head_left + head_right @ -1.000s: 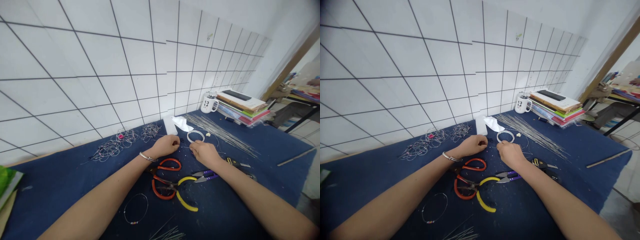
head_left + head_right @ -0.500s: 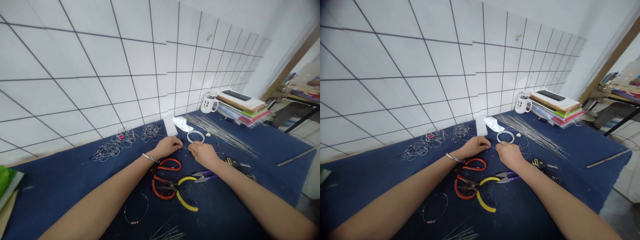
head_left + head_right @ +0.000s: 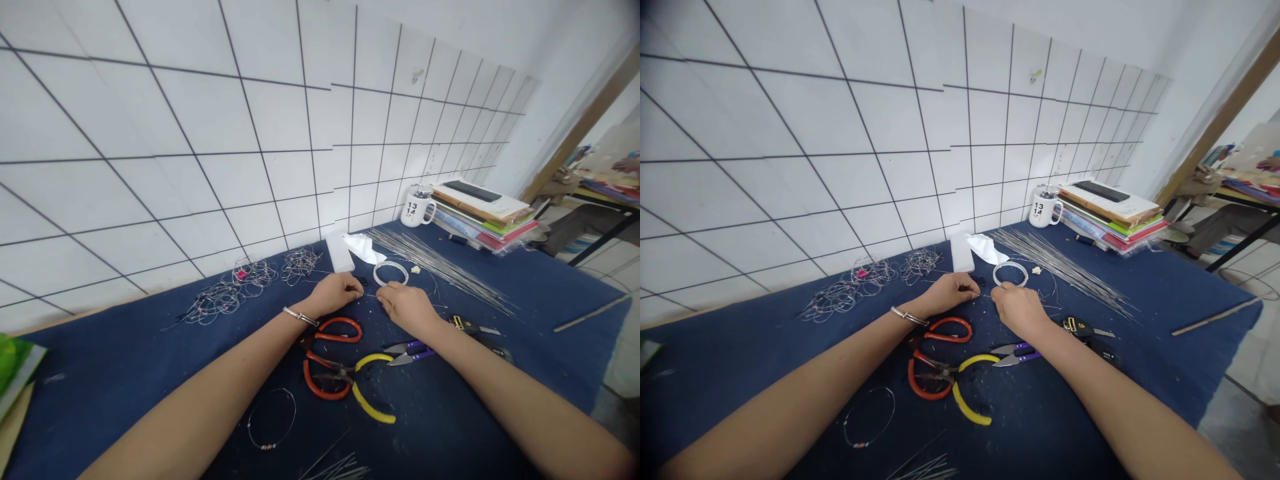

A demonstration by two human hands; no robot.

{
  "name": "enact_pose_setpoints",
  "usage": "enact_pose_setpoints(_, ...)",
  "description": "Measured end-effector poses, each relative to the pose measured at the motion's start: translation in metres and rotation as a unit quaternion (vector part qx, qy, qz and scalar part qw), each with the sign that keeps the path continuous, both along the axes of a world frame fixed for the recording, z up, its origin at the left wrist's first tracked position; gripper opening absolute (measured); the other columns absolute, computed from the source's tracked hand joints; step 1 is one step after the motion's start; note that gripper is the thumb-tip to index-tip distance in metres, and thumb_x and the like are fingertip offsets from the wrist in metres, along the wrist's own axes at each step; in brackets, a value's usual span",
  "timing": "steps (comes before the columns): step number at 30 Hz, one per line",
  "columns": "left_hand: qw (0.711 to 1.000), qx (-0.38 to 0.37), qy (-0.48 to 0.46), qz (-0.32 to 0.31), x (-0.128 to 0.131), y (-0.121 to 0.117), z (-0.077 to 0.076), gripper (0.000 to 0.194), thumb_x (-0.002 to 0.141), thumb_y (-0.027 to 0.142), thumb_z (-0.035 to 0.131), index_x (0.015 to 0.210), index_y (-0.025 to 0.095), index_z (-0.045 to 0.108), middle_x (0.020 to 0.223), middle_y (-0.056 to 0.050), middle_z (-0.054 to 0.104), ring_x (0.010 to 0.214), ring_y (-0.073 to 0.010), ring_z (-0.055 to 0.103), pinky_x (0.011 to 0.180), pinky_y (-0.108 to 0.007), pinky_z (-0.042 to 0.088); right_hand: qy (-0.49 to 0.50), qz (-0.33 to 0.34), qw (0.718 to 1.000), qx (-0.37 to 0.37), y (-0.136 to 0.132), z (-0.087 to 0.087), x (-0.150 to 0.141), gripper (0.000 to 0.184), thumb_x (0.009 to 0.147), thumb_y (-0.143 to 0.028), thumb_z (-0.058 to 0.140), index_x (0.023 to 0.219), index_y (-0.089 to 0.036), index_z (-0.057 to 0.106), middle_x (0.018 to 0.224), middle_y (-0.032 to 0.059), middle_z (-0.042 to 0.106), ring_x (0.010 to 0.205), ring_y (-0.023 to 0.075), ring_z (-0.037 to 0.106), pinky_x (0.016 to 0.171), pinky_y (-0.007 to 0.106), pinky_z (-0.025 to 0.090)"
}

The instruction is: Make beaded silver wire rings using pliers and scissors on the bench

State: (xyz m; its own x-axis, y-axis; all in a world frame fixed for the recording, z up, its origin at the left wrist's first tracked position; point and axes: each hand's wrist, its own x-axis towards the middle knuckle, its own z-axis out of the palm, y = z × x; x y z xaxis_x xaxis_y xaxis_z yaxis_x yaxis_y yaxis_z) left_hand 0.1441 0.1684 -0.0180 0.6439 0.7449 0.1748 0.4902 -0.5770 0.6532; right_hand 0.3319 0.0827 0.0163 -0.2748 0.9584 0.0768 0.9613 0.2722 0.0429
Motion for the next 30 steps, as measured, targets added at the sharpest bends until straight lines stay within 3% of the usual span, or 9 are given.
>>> enact_pose_setpoints(16,1.0,-0.007,-0.004,0.005,0.0001,0.0,-0.0004,0.016,0.071,0.026,0.054,0.078,0.02,0.067,0.077,0.0,0.065,0.068,-0.0115,0.056,0.068,-0.02,0.043,-0.011,-0.023,0.999,-0.024,-0.0013,0.0016,-0.0047,0.029,0.089,-0.028,0.031,0.096,-0.023,0.059,0.091,0.0056,0.058,0.081,0.0158,0.055,0.064,0.023,0.033)
enact_pose_setpoints(30,1.0,-0.024,-0.014,0.01,0.0015,-0.0006,0.0001,0.016,0.071,0.024,0.054,0.078,0.019,0.067,0.078,0.0,0.065,0.069,-0.0116,0.056,0.069,-0.021,0.044,-0.006,-0.007,1.0,-0.009,0.0006,-0.0043,-0.0026,0.032,0.09,-0.032,0.028,0.094,-0.024,0.058,0.088,0.0041,0.058,0.075,0.0156,0.056,0.06,0.025,0.032)
